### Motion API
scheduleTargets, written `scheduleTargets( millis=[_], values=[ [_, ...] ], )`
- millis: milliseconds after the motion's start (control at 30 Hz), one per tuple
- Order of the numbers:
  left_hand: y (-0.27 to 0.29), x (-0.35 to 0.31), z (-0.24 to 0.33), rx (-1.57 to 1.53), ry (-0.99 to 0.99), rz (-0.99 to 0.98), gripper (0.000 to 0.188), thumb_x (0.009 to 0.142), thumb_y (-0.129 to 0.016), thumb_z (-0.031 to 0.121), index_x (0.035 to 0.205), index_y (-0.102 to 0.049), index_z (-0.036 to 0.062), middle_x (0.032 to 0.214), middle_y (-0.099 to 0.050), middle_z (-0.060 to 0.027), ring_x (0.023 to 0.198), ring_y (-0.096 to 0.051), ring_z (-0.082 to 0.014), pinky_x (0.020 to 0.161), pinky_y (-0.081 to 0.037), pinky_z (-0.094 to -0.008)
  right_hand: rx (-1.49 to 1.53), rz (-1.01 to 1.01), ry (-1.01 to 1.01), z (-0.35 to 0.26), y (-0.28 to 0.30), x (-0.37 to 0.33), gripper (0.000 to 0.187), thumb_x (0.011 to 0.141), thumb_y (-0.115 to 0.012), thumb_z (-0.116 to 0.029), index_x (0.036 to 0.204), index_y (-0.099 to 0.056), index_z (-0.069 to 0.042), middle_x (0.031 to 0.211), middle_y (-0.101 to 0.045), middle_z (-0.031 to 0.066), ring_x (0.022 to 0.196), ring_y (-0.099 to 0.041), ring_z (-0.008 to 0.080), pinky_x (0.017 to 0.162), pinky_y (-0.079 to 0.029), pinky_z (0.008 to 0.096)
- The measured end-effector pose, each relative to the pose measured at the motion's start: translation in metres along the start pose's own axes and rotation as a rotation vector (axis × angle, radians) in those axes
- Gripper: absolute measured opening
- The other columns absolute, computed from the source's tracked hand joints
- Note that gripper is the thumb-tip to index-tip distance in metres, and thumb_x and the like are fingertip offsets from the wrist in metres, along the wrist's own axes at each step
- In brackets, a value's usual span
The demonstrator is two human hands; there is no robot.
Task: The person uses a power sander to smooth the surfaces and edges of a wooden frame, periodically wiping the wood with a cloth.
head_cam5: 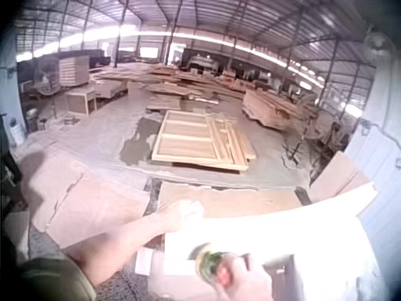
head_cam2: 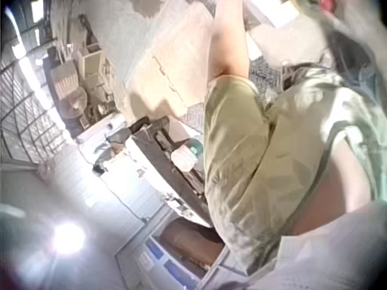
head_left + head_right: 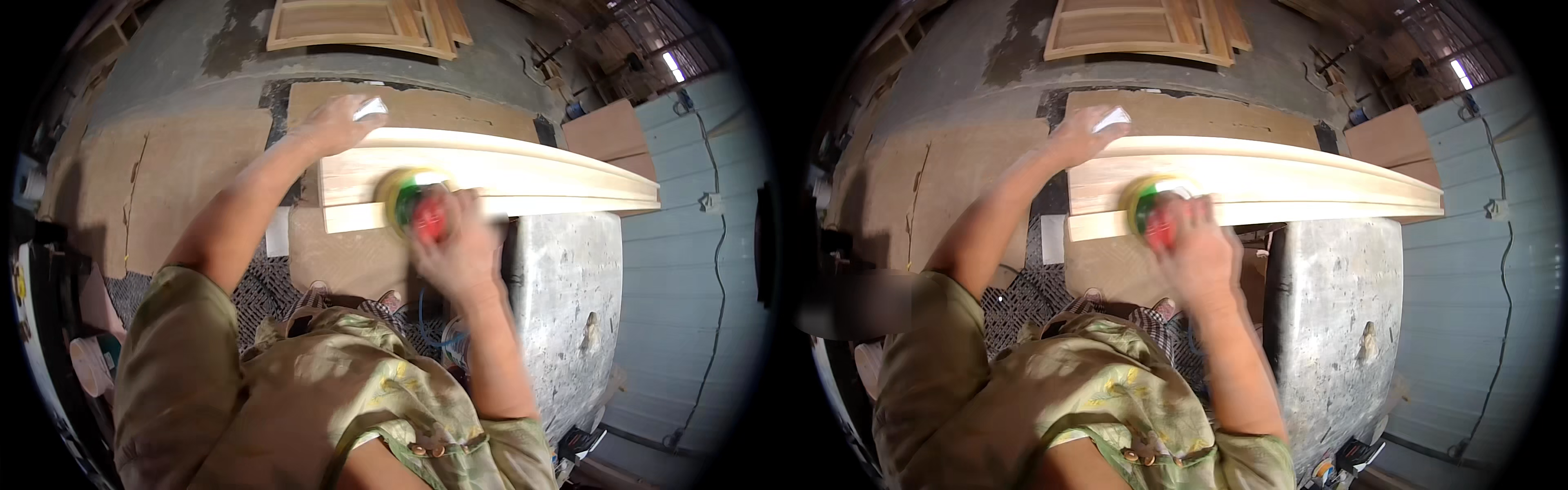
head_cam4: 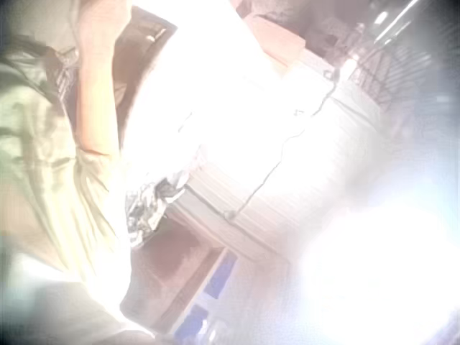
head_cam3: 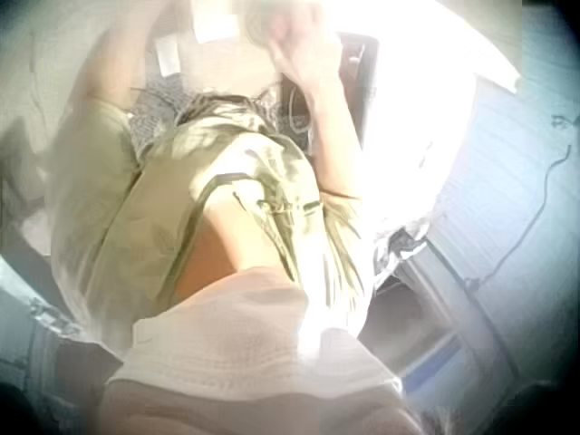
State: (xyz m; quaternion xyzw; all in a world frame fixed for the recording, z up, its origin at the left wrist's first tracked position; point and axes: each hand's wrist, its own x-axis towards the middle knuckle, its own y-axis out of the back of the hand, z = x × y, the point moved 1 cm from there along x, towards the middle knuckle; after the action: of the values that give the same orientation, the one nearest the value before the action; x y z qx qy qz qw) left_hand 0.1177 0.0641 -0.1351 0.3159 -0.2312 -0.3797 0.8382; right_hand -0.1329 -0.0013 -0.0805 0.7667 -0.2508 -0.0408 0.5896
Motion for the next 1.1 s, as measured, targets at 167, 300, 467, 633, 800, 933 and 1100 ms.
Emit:
scheduleTargets(
  millis=[167, 300, 467, 633, 800, 933, 1100],
  values=[
    [0.005, 0.007, 0.012, -0.034, -0.025, -0.135, 0.053, 0.092, -0.059, 0.042, 0.116, -0.059, -0.0064, 0.11, -0.064, -0.0261, 0.105, -0.062, -0.0358, 0.09, -0.045, -0.0393, 0.021, 0.364, 0.404, -0.008, -0.033, -0.037, 0.046, 0.067, -0.078, -0.024, 0.112, -0.065, -0.025, 0.109, -0.058, 0.0172, 0.082, -0.063, 0.0308, 0.065, -0.055, 0.0355],
    [0.014, -0.005, 0.016, 0.091, 0.038, -0.1, 0.058, 0.093, -0.058, 0.045, 0.122, -0.056, -0.0054, 0.113, -0.064, -0.0257, 0.106, -0.061, -0.0361, 0.093, -0.045, -0.0388, 0.029, 0.489, -0.028, 0.119, 0.011, -0.032, 0.054, 0.075, -0.078, -0.028, 0.12, -0.056, -0.008, 0.111, -0.055, 0.0215, 0.093, -0.061, 0.0391, 0.079, -0.051, 0.045],
    [0.007, -0.007, 0.035, -0.023, 0.107, 0.027, 0.046, 0.092, -0.059, 0.043, 0.103, -0.061, -0.0016, 0.097, -0.066, -0.0245, 0.095, -0.062, -0.0412, 0.084, -0.048, -0.0427, -0.017, 0.128, -0.5, 0.185, 0.084, -0.003, 0.057, 0.076, -0.077, -0.023, 0.124, -0.051, -0.006, 0.11, -0.054, 0.0208, 0.097, -0.059, 0.0395, 0.085, -0.049, 0.0451],
    [0.009, -0.016, 0.009, -0.695, 0.327, 0.198, 0.044, 0.096, -0.054, 0.043, 0.099, -0.058, -0.0008, 0.081, -0.069, -0.0167, 0.071, -0.066, -0.0187, 0.07, -0.054, -0.0321, 0.096, -0.161, -0.065, 0.068, 0.046, 0.027, 0.063, 0.07, -0.079, -0.022, 0.126, -0.052, -0.015, 0.112, -0.053, 0.0167, 0.095, -0.061, 0.0398, 0.081, -0.053, 0.047],
    [-0.007, -0.024, -0.027, -1.082, 0.512, 0.295, 0.045, 0.094, -0.057, 0.042, 0.1, -0.062, -0.0024, 0.082, -0.068, -0.0142, 0.072, -0.065, -0.0187, 0.065, -0.053, -0.0314, 0.051, 0.114, 0.146, 0.044, 0.024, 0.06, 0.06, 0.071, -0.078, -0.019, 0.126, -0.054, -0.018, 0.115, -0.054, 0.0185, 0.096, -0.062, 0.037, 0.074, -0.055, 0.0453],
    [-0.032, -0.027, -0.052, -1.109, 0.599, 0.314, 0.047, 0.088, -0.065, 0.043, 0.114, -0.059, 0.0052, 0.107, -0.061, -0.0045, 0.1, -0.054, -0.016, 0.087, -0.042, -0.033, -0.098, 0.148, 0.373, 0.003, -0.011, 0.087, 0.054, 0.074, -0.076, -0.021, 0.124, -0.056, -0.022, 0.116, -0.054, 0.0164, 0.095, -0.063, 0.0339, 0.071, -0.057, 0.0419],
    [-0.021, -0.03, -0.041, -1.221, 0.568, 0.336, 0.039, 0.09, -0.065, 0.038, 0.112, -0.061, 0.0064, 0.098, -0.063, -0.0051, 0.09, -0.06, -0.0153, 0.085, -0.047, -0.0329, -0.092, -0.057, 0.386, -0.017, -0.014, 0.087, 0.055, 0.071, -0.077, -0.02, 0.123, -0.056, -0.023, 0.115, -0.053, 0.0147, 0.092, -0.064, 0.0322, 0.072, -0.057, 0.0428]
  ],
)
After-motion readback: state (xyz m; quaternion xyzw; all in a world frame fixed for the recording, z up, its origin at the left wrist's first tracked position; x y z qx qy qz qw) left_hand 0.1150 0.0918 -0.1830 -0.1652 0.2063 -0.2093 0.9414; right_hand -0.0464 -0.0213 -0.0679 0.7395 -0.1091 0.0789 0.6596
